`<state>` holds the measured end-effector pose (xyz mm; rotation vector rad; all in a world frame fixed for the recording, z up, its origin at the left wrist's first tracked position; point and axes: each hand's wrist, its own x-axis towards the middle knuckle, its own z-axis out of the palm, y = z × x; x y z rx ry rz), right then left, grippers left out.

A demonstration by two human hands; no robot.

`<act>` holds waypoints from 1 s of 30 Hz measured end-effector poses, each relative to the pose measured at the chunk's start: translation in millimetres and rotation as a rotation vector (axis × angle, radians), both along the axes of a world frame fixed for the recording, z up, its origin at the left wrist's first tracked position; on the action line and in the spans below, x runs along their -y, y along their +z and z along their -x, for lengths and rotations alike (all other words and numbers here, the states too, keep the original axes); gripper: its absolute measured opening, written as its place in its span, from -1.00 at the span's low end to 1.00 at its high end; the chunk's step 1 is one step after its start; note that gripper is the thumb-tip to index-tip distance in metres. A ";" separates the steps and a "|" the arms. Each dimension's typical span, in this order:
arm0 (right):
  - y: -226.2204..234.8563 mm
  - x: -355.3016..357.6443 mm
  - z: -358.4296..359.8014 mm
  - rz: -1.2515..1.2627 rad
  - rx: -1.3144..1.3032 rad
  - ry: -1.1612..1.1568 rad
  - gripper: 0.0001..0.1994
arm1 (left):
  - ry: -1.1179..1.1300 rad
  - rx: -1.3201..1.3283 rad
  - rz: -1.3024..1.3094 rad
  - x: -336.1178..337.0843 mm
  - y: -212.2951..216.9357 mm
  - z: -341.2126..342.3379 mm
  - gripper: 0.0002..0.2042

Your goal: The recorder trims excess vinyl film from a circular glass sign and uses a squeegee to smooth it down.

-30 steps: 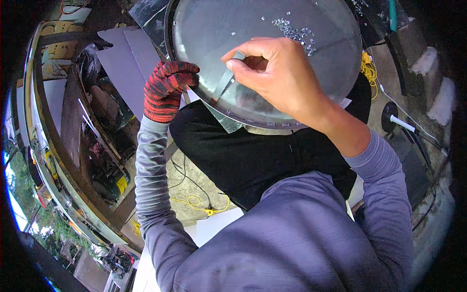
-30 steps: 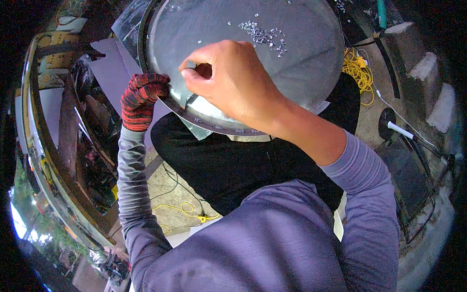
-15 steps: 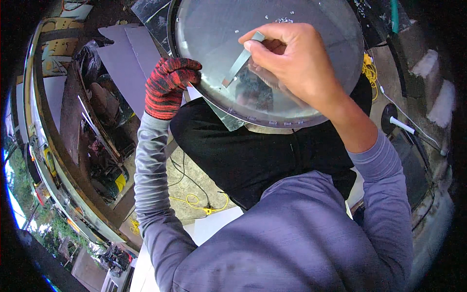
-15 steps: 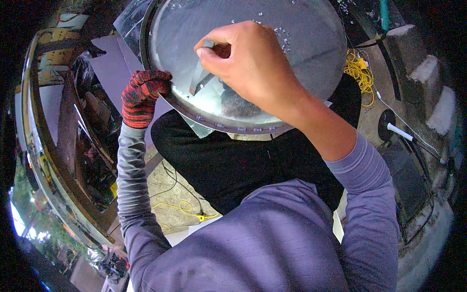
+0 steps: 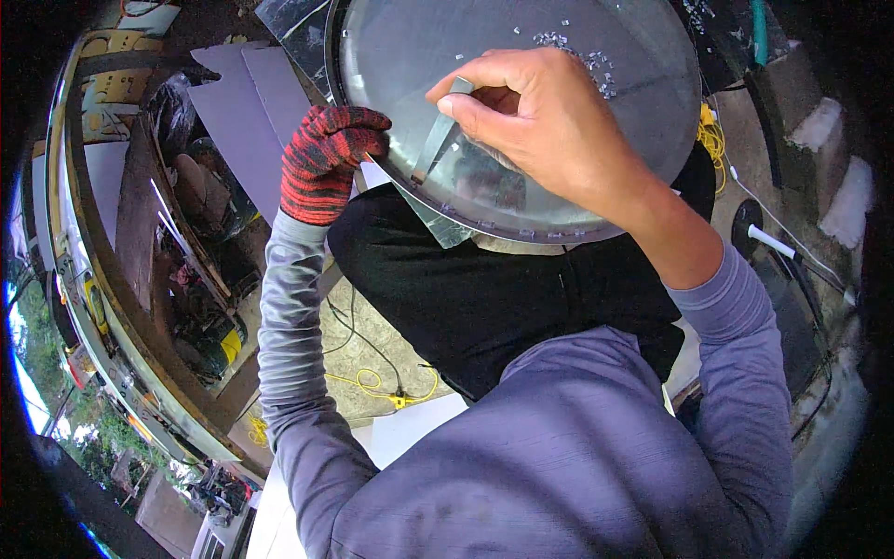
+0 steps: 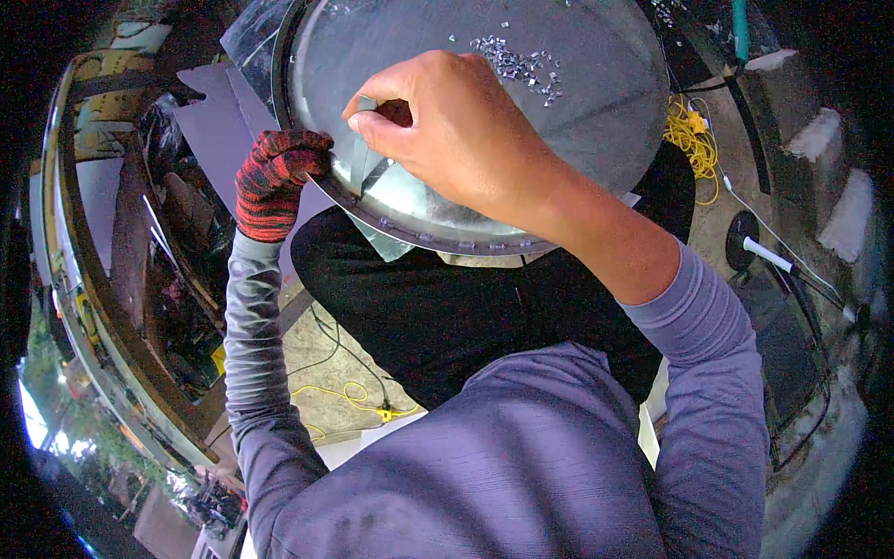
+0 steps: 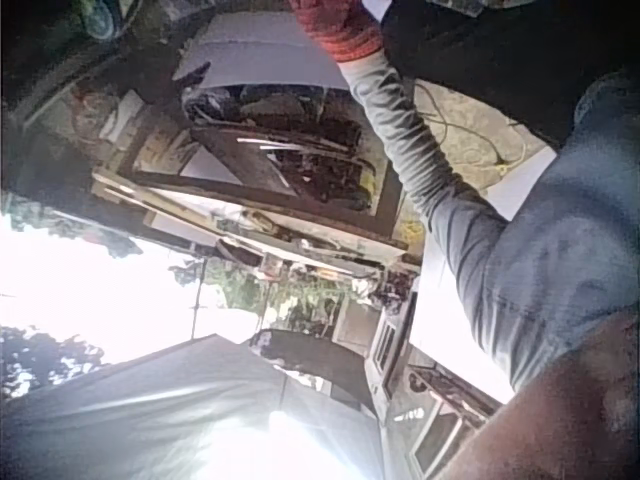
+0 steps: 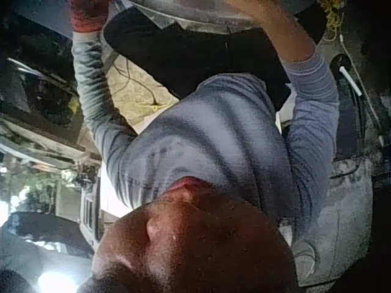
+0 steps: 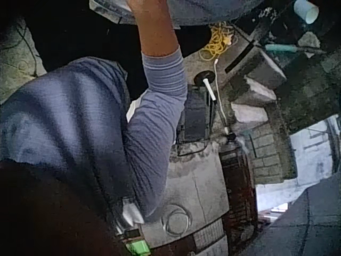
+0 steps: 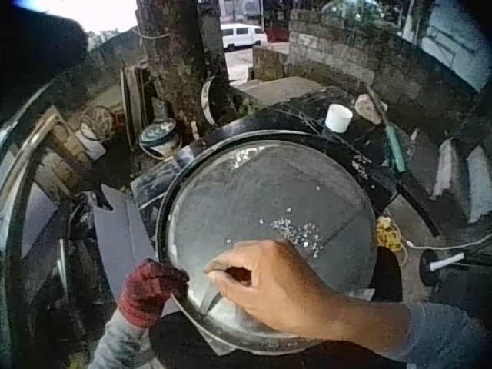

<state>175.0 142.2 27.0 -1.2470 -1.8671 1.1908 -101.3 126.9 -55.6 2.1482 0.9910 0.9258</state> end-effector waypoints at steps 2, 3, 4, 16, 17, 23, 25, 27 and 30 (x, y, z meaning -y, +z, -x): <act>1.8 0.5 0.8 0.018 -0.010 0.005 -0.79 | 0.002 0.252 0.325 3.3 -2.3 1.9 -0.89; 1.8 0.5 1.5 0.017 -0.008 0.005 -0.79 | 0.002 0.253 0.324 3.4 -4.1 3.5 -0.89; 1.5 0.6 2.5 -0.006 -0.004 0.009 -0.79 | -0.015 0.224 0.299 3.2 -5.8 5.9 -0.85; 1.9 0.0 2.2 -0.026 -0.017 0.030 -0.79 | -0.037 0.106 0.188 1.6 -5.8 6.7 -0.83; 1.4 -0.9 0.7 -0.016 -0.027 0.017 -0.79 | -0.047 0.074 0.114 0.6 -6.4 5.4 -0.83; 47.7 -38.2 -35.9 -0.008 -0.019 -0.172 -0.79 | 0.029 0.099 0.028 0.4 -6.2 -2.8 -0.87; 61.5 -61.4 -63.5 -0.067 -0.118 -0.366 -0.82 | 0.082 0.046 0.057 1.7 -7.8 0.8 -0.85; 65.3 -99.8 -105.4 -0.310 -0.114 -0.514 -0.81 | 0.104 -0.097 -0.103 0.4 -9.8 4.4 -0.87; 85.1 -145.0 -169.9 -0.543 0.210 -0.738 -0.79 | 0.086 -0.389 -0.289 -5.3 -7.3 3.2 -0.85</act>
